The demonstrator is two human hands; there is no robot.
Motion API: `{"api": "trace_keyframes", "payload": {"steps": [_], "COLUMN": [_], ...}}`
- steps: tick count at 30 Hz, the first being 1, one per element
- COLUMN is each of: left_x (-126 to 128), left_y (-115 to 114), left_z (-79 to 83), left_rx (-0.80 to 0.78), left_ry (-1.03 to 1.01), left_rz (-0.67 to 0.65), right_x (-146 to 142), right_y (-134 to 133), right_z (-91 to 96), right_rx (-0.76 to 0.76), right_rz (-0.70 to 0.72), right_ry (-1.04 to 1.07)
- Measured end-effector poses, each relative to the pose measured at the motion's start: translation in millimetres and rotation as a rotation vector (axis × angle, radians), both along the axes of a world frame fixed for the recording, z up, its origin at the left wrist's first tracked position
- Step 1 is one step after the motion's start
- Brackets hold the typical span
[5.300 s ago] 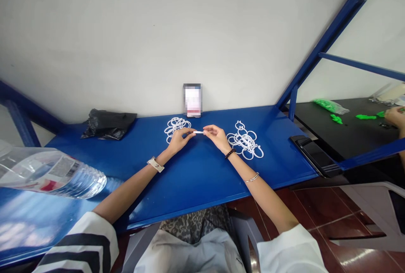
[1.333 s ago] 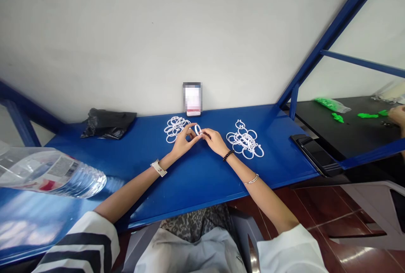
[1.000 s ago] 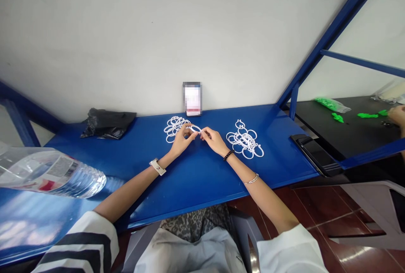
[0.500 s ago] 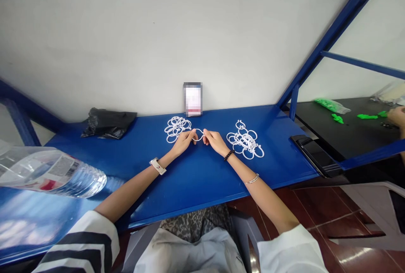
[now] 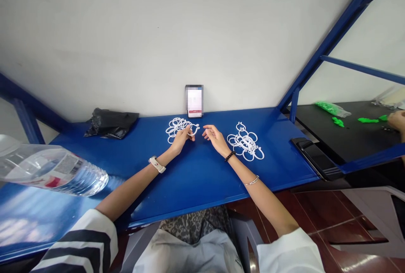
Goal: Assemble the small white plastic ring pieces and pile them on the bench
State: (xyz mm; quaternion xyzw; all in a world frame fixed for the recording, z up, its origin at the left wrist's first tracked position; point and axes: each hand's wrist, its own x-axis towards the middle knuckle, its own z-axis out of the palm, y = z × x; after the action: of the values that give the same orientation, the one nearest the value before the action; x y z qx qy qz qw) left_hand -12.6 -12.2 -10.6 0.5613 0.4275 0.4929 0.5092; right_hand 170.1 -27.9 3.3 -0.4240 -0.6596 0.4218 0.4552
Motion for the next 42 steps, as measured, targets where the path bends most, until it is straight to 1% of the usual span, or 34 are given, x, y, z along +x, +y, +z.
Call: {"api": "trace_keyframes", "payload": {"steps": [1, 3, 4, 5, 7, 10, 12, 14, 15, 17, 19, 21, 23, 24, 26, 27, 28, 30, 32, 34, 35, 36, 38, 40, 42], "left_x": [-2.2, -9.1, -13.7, -18.8, -29.8, -42.0, -44.3, -42.3, -40.4, -36.7, -34.8, -35.5, -38.5, -40.2, -42.6, -42.4, -40.8, -32.4, -17.9, -1.3, 5.9, 11.3, 15.2, 10.0, 0.0], "left_y": [2.8, 9.3, 12.6, 15.8, 20.9, 22.1, 18.0, 11.1, 7.1, -0.4, -6.2, -9.9, -12.0, -12.6, -13.4, -13.6, -13.6, -13.2, -12.4, -11.7, -11.6, -11.7, -12.4, -13.4, -14.7], "left_z": [1.7, 7.4, 11.5, 16.7, 30.5, 57.6, 75.0, 86.4, 88.8, 86.6, 77.8, 67.8, 62.3, 62.3, 67.8, 72.7, 78.5, 91.2, 102.9, 112.0, 115.5, 118.4, 122.3, 124.2, 123.9], "left_rx": [-0.044, -0.125, -0.132, -0.110, -0.034, 0.058, 0.003, -0.127, -0.197, -0.347, -0.487, -0.567, -0.579, -0.559, -0.474, -0.424, -0.388, -0.331, -0.274, -0.218, -0.218, -0.213, -0.194, -0.158, -0.144], "left_ry": [-0.062, -0.178, -0.209, -0.229, -0.255, -0.365, -0.530, -0.715, -0.808, -0.973, -1.036, -1.059, -1.077, -1.085, -1.104, -1.113, -1.117, -1.097, -1.073, -1.052, -1.029, -1.006, -0.981, -1.001, -1.023], "left_rz": [0.007, -0.020, -0.041, -0.043, -0.008, 0.059, 0.091, 0.093, 0.067, 0.056, 0.049, 0.064, 0.085, 0.092, 0.089, 0.080, 0.068, 0.041, 0.027, 0.024, 0.031, 0.040, 0.012, 0.013, 0.029], "right_x": [0.4, 0.8, 0.9, 0.9, 0.9, 1.1, 1.1, 0.7, 0.3, -0.9, -2.2, -2.5, -1.7, -1.3, -3.6, -7.6, -14.3, -36.6, -68.3, -101.1, -114.8, -125.4, -135.5, -132.7, -122.5], "right_y": [0.4, 0.6, 0.6, 0.5, 0.4, 0.4, 0.2, -0.5, -1.1, -2.2, -3.2, -3.7, -4.3, -4.8, -7.5, -10.2, -14.3, -27.3, -46.8, -70.8, -83.4, -95.6, -117.9, -135.8, -149.6], "right_z": [-0.4, -1.0, -1.3, -1.5, -1.9, -2.2, -1.7, -0.7, -0.1, 1.1, 2.1, 3.3, 5.0, 5.9, 7.3, 7.6, 7.5, 6.8, 7.3, 11.1, 14.5, 18.5, 26.9, 33.8, 38.5], "right_rx": [-0.004, -0.002, 0.002, 0.005, 0.006, 0.002, 0.003, 0.006, 0.009, 0.014, 0.021, 0.038, 0.059, 0.061, 0.030, -0.011, -0.071, -0.249, -0.426, -0.545, -0.561, -0.541, -0.488, -0.442, -0.422], "right_rz": [0.000, 0.006, 0.012, 0.019, 0.034, 0.047, 0.052, 0.051, 0.049, 0.042, 0.038, 0.033, 0.028, 0.027, 0.037, 0.052, 0.074, 0.145, 0.245, 0.364, 0.424, 0.449, 0.488, 0.549, 0.623], "right_ry": [-0.004, -0.021, -0.032, -0.044, -0.070, -0.104, -0.117, -0.127, -0.133, -0.142, -0.145, -0.146, -0.153, -0.155, -0.128, -0.081, -0.006, 0.251, 0.487, 0.603, 0.639, 0.678, 0.703, 0.625, 0.512]}}
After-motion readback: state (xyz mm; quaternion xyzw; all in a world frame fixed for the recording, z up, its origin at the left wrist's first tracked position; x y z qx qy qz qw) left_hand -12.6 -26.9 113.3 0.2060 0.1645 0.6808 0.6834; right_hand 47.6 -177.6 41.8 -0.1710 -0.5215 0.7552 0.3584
